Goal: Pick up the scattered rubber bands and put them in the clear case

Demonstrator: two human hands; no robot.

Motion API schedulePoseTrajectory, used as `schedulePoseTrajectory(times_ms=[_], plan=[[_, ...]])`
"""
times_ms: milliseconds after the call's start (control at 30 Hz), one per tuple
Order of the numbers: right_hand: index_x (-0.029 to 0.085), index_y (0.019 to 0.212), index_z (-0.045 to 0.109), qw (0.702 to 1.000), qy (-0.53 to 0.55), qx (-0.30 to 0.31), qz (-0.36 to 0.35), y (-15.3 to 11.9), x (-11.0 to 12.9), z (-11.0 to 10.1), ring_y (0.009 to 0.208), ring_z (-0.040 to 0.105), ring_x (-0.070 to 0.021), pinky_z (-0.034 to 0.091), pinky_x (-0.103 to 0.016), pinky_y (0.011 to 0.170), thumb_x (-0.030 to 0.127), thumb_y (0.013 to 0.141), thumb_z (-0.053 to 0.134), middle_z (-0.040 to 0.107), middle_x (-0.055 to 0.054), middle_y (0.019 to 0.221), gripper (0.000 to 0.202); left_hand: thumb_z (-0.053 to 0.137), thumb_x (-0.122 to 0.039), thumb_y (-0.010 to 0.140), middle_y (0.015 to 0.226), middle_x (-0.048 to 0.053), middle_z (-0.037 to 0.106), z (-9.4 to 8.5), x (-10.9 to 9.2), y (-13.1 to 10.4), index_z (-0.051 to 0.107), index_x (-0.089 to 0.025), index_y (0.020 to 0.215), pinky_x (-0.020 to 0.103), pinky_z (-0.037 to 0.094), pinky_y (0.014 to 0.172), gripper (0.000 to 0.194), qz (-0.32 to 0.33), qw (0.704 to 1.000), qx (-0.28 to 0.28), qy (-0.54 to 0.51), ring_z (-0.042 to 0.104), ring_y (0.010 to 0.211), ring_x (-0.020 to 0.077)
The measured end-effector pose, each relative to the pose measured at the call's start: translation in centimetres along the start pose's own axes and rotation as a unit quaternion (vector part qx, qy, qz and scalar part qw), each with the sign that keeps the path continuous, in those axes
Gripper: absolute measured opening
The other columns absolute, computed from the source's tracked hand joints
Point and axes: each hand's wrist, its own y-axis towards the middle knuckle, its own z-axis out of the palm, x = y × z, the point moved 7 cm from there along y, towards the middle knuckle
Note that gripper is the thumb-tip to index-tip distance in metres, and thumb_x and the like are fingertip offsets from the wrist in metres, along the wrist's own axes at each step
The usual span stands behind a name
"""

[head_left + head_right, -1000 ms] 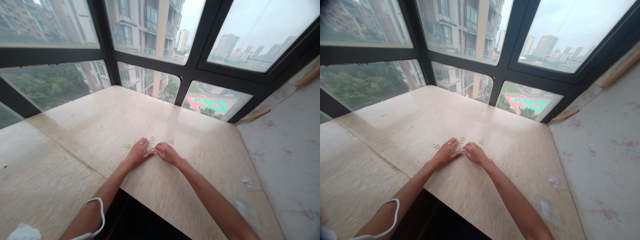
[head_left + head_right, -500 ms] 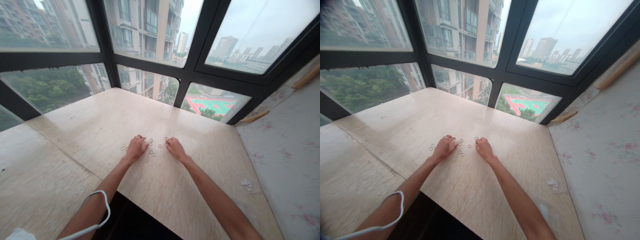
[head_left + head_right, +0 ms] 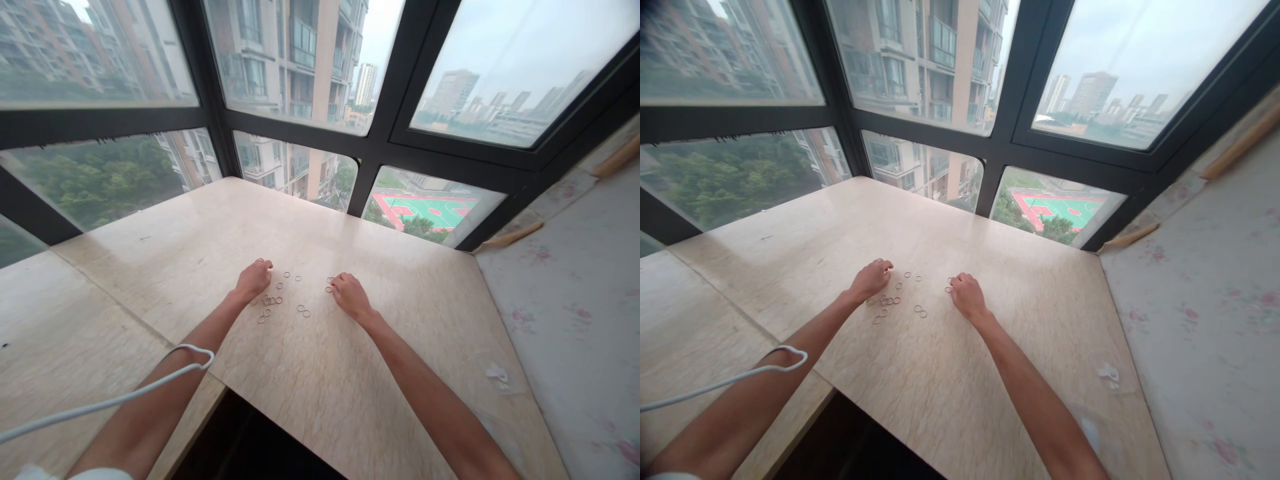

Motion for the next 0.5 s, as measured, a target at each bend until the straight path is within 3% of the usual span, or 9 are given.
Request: schedulePoseTrajectory(times_ms=[67,133,233,367,433,500], plan=[[0.014,0.099,0.067,1.0,-0.004,-0.014,0.018,0.0,-0.6,-0.4,0.098,0.053,-0.0227,0.04,-0.035,0.087,0.01,0.089,0.049,0.062,-0.012,0.099,0.021,0.043,-0.022,0.087,0.102,0.011,0.065,-0.7,1.2,-0.7,0.063,-0.015,0.105,0.033,0.047,0.077,0.027,-0.025,1.0,-0.008,-0.007,0.062,0.091,0.0233],[0.014,0.103,0.066,1.0,0.003,-0.011,0.004,-0.1,0.3,-0.3,0.098,0.053,-0.0228,0.04,-0.036,0.088,0.01,0.09,0.048,0.062,-0.012,0.101,0.023,0.047,-0.03,0.087,0.097,0.008,0.066,-1.0,1.7,-1.9,0.063,-0.016,0.105,0.032,0.048,0.077,0.028,-0.03,0.999,-0.002,-0.025,0.062,0.089,0.0222],[0.015,0.105,0.065,0.998,0.026,0.014,-0.062,-0.2,4.4,0.9,0.1,0.053,-0.021,0.04,-0.033,0.089,0.012,0.089,0.051,0.063,-0.01,0.102,0.022,0.057,-0.036,0.079,0.093,0.007,0.067,-0.3,1.1,-4.3,0.065,-0.016,0.099,0.031,0.05,0.074,0.029,0.003,0.996,0.042,-0.085,0.063,0.084,0.0211],[0.02,0.112,0.063,0.982,0.057,0.059,-0.171,0.1,11.4,3.6,0.099,0.054,-0.0183,0.041,-0.029,0.086,0.017,0.085,0.061,0.063,-0.006,0.107,0.027,0.059,-0.025,0.072,0.095,0.007,0.068,1.0,-0.6,-6.7,0.066,-0.016,0.098,0.031,0.053,0.073,0.029,0.045,0.972,0.071,-0.219,0.065,0.079,0.019],[0.02,0.111,0.063,0.976,0.064,0.069,-0.199,0.5,13.4,4.6,0.097,0.054,-0.0182,0.041,-0.029,0.085,0.017,0.085,0.06,0.062,-0.007,0.108,0.026,0.056,-0.02,0.07,0.098,0.006,0.069,1.4,-1.1,-7.3,0.064,-0.018,0.103,0.031,0.054,0.075,0.033,0.06,0.949,0.071,-0.302,0.066,0.083,0.0187],[0.018,0.103,0.066,0.975,0.065,0.071,-0.201,0.8,13.7,5.0,0.095,0.054,-0.0189,0.042,-0.03,0.083,0.017,0.088,0.056,0.063,-0.008,0.104,0.018,0.056,-0.021,0.071,0.098,0.006,0.069,1.5,-0.9,-7.8,0.062,-0.018,0.106,0.032,0.055,0.077,0.036,0.057,0.93,0.059,-0.36,0.066,0.087,0.0188]])
